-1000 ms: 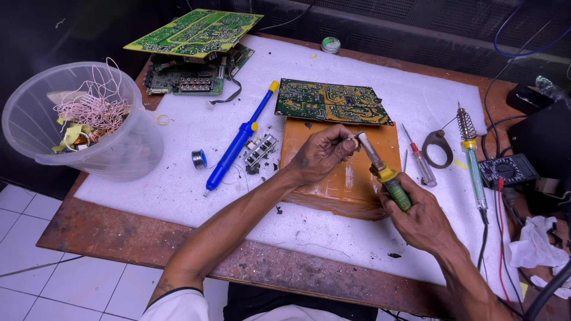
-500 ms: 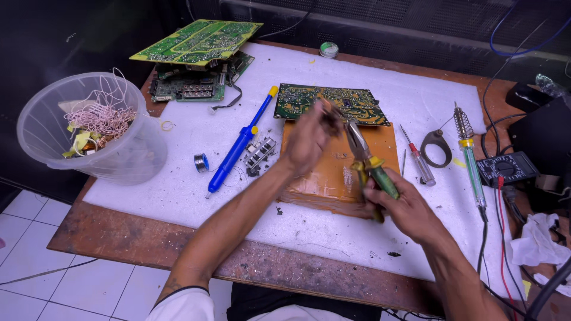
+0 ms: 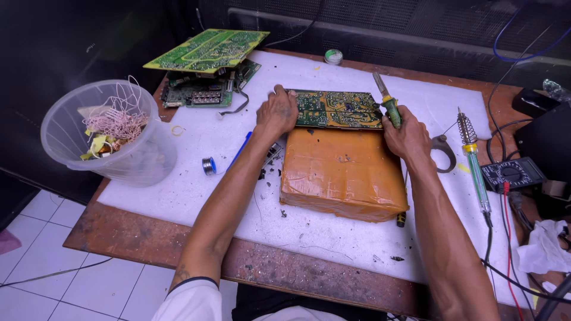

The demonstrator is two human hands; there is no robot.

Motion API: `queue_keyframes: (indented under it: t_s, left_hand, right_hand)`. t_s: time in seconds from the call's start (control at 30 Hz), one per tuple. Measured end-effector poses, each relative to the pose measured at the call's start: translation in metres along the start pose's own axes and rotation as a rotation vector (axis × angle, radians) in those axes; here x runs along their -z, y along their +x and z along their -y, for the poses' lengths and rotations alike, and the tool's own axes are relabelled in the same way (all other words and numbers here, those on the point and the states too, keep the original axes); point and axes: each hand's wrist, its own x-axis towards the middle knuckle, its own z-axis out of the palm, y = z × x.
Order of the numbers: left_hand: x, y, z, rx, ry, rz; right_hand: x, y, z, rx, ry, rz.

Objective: The person uses a soldering iron and pliers to remove a small electronic component from a circuit board. They then use their hands to strip the insulation from a wire and prepare it for soldering.

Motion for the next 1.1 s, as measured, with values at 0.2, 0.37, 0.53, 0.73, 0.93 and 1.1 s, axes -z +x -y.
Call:
queue_keyframes:
  t_s: [0.2,0.37,0.53,0.73,0.93,1.1]
  left_hand:
    - [0.033,-0.035,-0.023,-0.153,-0.262,-0.079]
    - [0.069,-0.108,-0.032,-0.461,-0.226,-0.301]
    - [0.056,-0.176,-0.009,-0.486,-0.287,-0.131]
    - [0.056,-0.178,-0.007,-0.549,0.046,-0.332]
    - [0.046,-0.153,-0.028,-0.637,-0.114,-0.212]
    - [0.005,-0.129,-0.028,-0.785,-0.53,0.12]
  right_hand:
    - [0.015,-0.031,0.014,0.16,0.122,-0.118]
    - [0.041,-0.104,0.003,0.206,0.114,-0.231]
    - [0.036,-0.167,-0.031,0.152,0.173,-0.187]
    - [0.018,-0.167,-0.053,0.376,0.035,-0.299]
    - [0.014,-0.162,-0.04,0.449,0.05,-0.365]
    - [0.012,-0.161,-0.025,0.26,-0.043,-0.371]
